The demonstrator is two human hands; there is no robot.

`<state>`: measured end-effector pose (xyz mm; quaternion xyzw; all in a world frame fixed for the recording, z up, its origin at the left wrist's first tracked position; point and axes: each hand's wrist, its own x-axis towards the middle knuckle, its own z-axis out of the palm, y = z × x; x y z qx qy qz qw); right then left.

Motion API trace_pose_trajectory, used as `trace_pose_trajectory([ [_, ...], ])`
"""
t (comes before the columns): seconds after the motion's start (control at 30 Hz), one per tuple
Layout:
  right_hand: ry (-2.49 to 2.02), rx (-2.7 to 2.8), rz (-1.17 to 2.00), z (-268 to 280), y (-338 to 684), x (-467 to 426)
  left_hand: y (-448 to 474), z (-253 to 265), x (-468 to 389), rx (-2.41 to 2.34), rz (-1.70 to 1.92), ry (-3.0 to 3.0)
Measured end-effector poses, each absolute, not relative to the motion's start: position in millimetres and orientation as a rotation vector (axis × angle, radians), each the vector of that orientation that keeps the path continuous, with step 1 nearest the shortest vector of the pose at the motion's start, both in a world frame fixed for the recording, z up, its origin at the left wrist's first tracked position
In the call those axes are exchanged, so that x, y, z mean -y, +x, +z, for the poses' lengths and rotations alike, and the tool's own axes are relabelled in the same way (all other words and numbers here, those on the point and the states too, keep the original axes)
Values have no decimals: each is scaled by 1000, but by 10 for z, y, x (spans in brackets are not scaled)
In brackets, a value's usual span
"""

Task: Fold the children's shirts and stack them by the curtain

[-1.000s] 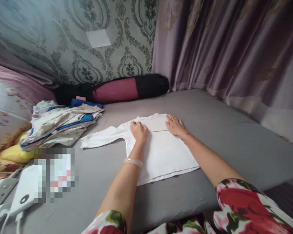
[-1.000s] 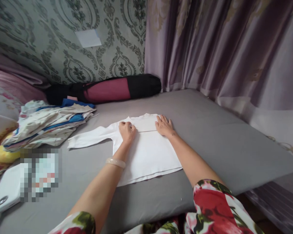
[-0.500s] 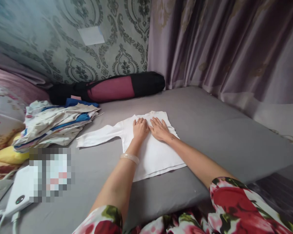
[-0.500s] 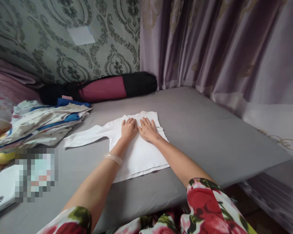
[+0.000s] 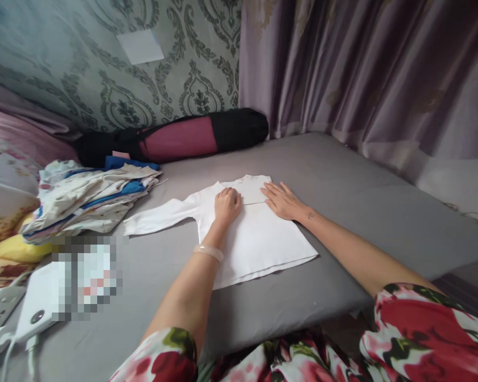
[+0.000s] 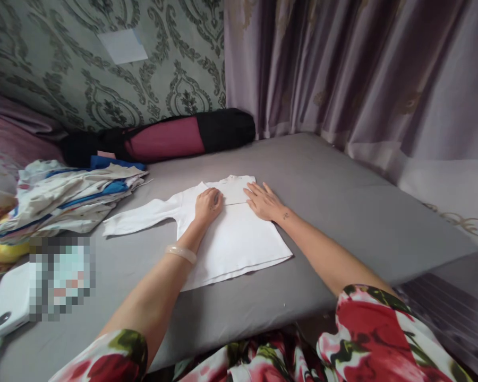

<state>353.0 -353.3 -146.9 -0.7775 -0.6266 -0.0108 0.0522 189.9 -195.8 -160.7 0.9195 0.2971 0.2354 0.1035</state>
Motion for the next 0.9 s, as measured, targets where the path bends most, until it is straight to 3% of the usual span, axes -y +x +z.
trace_pose_trajectory([
  [0.47, -2167, 2142, 164, -1321, 3256, 4220, 1874, -1704, 1998, -840, 572, 2854],
  [0.67, -2217, 1927, 88, -1262, 3099, 3740, 1870, -1736, 2080, -980, 507, 2833],
  [0.9, -2433, 1677, 358, -1434, 2992, 3037, 1882, -1701, 2142, -1084, 302, 2728],
])
